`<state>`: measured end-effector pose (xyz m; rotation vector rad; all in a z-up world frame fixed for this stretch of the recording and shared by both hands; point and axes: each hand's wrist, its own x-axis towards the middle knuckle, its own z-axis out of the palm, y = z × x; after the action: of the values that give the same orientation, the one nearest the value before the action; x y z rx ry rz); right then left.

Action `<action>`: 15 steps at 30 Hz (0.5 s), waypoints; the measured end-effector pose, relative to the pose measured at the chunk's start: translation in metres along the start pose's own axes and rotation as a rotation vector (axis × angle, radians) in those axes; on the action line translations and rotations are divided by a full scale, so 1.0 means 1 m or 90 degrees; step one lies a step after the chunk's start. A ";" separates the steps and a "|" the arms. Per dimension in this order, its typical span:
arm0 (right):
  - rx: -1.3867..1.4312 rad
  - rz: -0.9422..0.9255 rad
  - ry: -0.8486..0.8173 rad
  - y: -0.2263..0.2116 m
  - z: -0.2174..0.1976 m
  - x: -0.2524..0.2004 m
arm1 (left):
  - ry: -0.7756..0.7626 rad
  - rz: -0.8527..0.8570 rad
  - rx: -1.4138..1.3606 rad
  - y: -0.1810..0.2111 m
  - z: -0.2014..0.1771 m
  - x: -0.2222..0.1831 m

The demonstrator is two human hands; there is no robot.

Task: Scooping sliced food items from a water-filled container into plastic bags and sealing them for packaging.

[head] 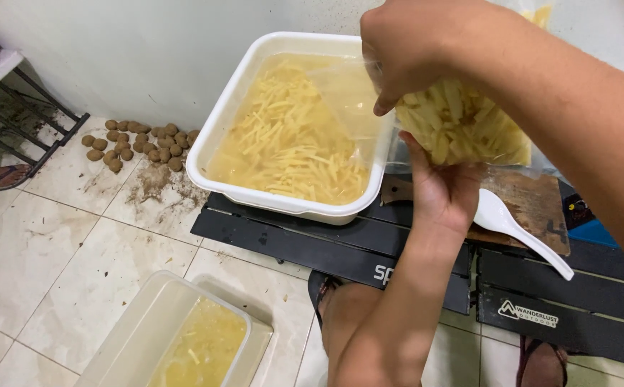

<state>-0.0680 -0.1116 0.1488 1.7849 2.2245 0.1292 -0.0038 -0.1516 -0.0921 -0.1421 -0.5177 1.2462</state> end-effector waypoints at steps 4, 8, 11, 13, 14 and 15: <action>-0.058 -0.011 0.016 -0.008 0.003 0.005 | -0.033 -0.010 -0.108 -0.006 0.002 0.003; -0.065 -0.014 0.043 -0.015 0.001 0.004 | -0.055 -0.035 -0.133 0.001 0.000 0.010; -0.077 -0.014 0.078 -0.019 0.000 0.004 | -0.077 -0.041 -0.134 0.003 0.006 0.012; -0.080 -0.017 0.090 -0.022 0.000 0.003 | -0.069 -0.024 -0.104 0.005 0.007 0.014; -0.079 -0.017 0.089 -0.023 0.001 0.003 | -0.068 -0.025 -0.104 0.006 0.007 0.013; -0.090 -0.025 0.110 -0.023 0.002 0.003 | -0.075 -0.022 -0.111 0.008 0.006 0.013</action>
<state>-0.0898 -0.1145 0.1405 1.7110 2.3017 0.4353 -0.0104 -0.1379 -0.0857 -0.2068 -0.7278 1.1800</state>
